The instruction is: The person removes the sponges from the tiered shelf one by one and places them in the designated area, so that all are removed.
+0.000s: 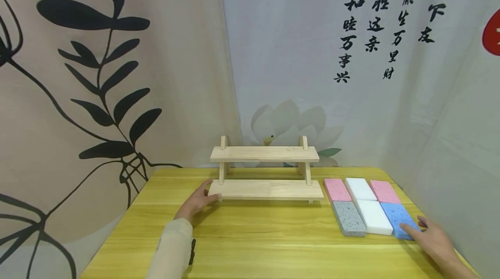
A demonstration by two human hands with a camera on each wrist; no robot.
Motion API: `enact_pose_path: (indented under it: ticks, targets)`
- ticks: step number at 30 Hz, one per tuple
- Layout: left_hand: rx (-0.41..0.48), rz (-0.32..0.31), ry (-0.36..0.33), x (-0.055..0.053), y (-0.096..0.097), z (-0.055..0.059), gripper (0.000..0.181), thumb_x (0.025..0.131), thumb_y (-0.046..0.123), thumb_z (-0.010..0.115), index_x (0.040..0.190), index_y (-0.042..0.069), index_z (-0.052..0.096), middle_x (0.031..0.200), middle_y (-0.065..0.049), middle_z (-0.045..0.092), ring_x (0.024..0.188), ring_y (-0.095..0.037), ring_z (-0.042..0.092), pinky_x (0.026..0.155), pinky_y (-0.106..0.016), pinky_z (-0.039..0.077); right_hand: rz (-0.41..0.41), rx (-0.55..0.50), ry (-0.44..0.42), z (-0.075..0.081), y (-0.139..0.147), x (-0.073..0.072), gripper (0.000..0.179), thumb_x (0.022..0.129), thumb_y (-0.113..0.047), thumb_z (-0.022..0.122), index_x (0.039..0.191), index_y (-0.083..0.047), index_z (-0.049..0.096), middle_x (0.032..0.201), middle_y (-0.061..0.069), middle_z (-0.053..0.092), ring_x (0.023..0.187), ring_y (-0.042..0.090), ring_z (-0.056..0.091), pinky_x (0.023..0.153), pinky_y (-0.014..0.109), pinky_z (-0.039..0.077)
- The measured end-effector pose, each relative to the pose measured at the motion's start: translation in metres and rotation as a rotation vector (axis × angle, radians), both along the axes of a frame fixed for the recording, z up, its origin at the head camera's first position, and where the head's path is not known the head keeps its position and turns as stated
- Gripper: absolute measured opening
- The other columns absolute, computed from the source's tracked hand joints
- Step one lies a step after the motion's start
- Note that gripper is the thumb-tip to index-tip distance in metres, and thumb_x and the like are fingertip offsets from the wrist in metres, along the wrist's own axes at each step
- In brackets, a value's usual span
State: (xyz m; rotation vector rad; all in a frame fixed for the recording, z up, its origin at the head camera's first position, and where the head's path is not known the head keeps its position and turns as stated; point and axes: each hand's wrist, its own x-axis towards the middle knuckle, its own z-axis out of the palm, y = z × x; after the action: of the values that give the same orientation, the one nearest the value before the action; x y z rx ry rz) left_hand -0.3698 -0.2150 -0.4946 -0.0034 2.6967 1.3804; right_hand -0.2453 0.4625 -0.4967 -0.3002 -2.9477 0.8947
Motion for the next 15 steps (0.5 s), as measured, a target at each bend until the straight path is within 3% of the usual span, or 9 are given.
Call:
enact_pose_path:
  ticks: [9,15]
  targets:
    - [0.002,-0.012,0.003,0.000,-0.002,-0.002,0.088,0.092,0.043,0.070,0.158,0.012,0.021,0.131,-0.024,0.052,0.114,-0.037,0.055,0.095,-0.058,0.044,0.023,-0.002,0.104,0.011,-0.011,-0.007,0.095,0.097,-0.055,0.053,0.136,0.028,0.028,0.133,0.047,0.038,0.115,0.060,0.046,0.089,0.062,0.041]
    - [0.010,-0.015,-0.004,0.002,0.002,0.007,0.087,0.092,0.039,0.071,0.157,0.009,0.023,0.130,-0.024,0.052,0.112,-0.036,0.055,0.094,-0.056,0.045,0.038,-0.028,0.172,0.020,-0.029,-0.016,0.088,0.098,-0.052,0.055,0.138,0.024,0.032,0.133,0.043,0.042,0.114,0.056,0.049,0.087,0.060,0.043]
